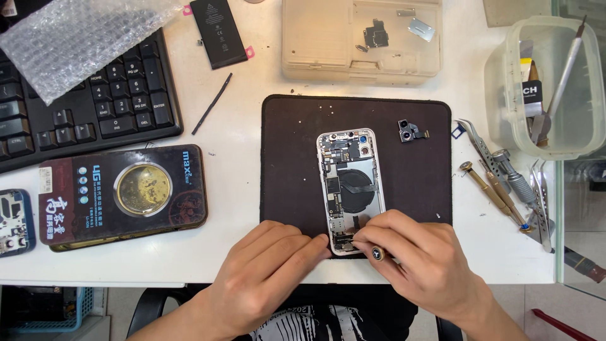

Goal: The person uses a screwdriver to remove screws from the internal frame of a disassembled smartphone. They place the screws into a plastic parts tray and later retrieve a small component from a drawer to continue the repair.

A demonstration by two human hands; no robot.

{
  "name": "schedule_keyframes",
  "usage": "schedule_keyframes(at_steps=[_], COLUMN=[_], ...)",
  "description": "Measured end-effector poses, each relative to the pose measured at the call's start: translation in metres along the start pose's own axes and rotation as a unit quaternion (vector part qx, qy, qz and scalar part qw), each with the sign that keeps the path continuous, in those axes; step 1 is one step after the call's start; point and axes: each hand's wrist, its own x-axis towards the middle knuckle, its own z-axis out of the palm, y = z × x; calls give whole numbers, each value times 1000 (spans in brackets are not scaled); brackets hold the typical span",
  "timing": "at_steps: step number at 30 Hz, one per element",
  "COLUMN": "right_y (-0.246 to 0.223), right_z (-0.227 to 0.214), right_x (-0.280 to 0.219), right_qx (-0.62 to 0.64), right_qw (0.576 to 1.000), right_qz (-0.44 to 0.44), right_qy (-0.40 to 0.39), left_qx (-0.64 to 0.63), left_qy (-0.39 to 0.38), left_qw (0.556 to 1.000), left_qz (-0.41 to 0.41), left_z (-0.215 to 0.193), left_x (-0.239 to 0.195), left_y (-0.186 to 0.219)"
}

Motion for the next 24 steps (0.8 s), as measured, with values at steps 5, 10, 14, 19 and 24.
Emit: schedule_keyframes(at_steps=[5,10,14,19,24], right_y=[-14,-27,-35,-37,-33], right_z=[0,3,5,11,11], right_x=[9,25,31,27,24], right_qx=[69,52,49,37,40], right_qw=[980,922,924,939,936], right_qz=[174,370,371,340,344], right_qy=[-63,-103,-74,-42,-57], left_qx=[-15,50,84,132,149], left_qy=[-4,-17,-33,-78,-93], left_qw=[998,998,996,986,982], left_qz=[-56,-23,23,62,74], left_z=[10,12,11,15,16], left_x=[-3,-6,-9,-11,-11], left_y=[0,0,-1,-2,-2])
